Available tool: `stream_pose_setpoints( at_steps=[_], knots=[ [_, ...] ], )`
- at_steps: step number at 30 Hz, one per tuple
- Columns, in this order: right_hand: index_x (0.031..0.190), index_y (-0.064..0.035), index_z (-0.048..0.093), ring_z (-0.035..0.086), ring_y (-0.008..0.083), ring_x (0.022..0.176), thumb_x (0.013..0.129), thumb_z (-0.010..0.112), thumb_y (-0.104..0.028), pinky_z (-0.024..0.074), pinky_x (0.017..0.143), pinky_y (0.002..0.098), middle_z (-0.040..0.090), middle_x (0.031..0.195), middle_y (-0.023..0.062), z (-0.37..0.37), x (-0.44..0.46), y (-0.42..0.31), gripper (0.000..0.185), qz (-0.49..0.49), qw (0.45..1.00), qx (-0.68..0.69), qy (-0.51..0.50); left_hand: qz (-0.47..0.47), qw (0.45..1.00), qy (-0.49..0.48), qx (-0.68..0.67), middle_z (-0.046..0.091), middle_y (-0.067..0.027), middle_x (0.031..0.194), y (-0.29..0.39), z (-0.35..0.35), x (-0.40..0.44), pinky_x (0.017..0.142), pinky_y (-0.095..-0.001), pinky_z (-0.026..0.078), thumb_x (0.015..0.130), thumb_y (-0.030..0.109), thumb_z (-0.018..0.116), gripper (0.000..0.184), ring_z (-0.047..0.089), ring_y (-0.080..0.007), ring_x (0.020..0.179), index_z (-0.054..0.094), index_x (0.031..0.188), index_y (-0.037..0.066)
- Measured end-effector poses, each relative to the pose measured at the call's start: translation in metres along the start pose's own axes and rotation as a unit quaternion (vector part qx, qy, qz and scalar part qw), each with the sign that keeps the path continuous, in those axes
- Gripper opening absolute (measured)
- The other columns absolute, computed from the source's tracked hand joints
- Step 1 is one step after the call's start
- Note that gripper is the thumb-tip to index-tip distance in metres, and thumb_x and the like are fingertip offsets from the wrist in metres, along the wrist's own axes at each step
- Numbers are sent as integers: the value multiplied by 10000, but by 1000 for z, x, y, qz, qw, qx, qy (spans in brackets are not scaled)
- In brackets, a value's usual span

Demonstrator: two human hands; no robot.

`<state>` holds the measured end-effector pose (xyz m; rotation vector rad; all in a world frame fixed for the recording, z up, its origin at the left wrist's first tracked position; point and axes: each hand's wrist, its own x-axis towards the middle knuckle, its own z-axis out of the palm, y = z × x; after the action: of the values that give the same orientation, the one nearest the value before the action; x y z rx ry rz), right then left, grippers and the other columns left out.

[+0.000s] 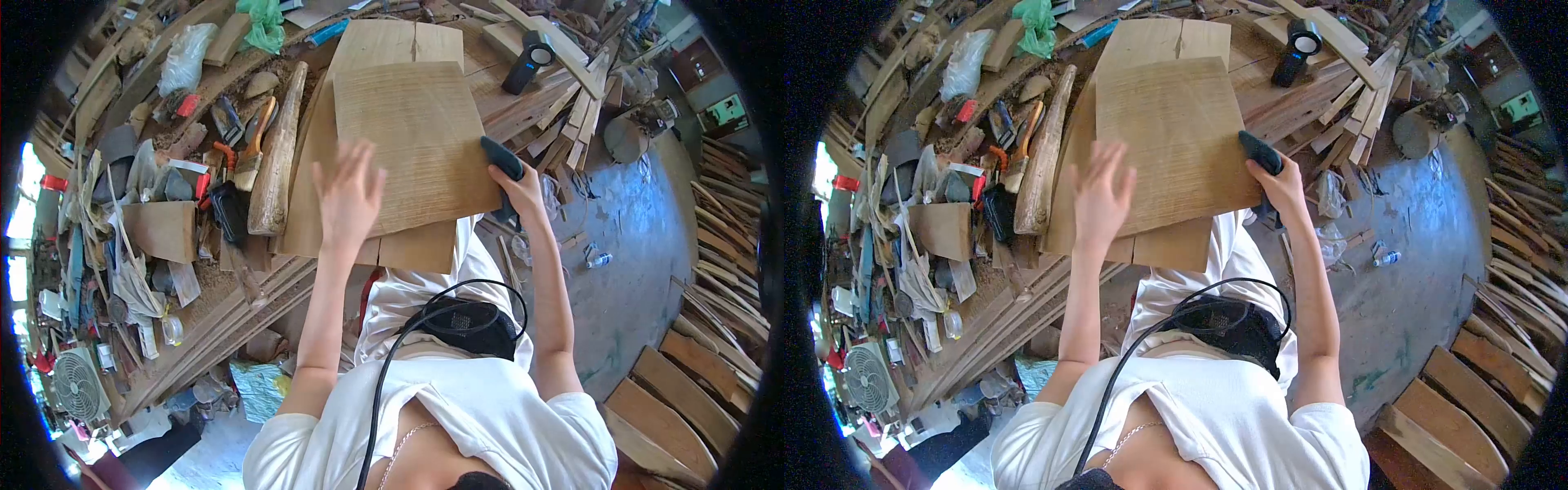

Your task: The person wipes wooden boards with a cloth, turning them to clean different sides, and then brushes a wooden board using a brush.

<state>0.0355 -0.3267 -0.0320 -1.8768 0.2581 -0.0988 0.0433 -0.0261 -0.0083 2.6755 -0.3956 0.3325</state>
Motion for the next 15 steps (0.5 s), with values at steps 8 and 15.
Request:
stream_pose_setpoints(
  at_steps=[8, 15],
  knots=[
    [1000, 38, 651, 550, 70, 722, 821, 702, -118, 457, 648, 231, 645, 834, 5, 11, -41, -29, 243, 49, 993, 107, -6, 207, 977, -23, 47, 383, -70, 1466, 85, 33, -24, 1124, -465, 260, 858, 342, 570, 684, 345, -204, 1365, 330, 1434, 62],
    [952, 1, 650, 521, 49, 696, 876, 675, -205, 412, 595, 208, 607, 800, -27, 15, -61, -76, 221, 3, 978, 210, 6, 247, 960, 123, 39, 532, -98, 1334, 70, 15, -27, 1020, -374, 429, 766, 106, 596, 581, 524, -218, 1223, 479, 1331, 42]
  ],
)
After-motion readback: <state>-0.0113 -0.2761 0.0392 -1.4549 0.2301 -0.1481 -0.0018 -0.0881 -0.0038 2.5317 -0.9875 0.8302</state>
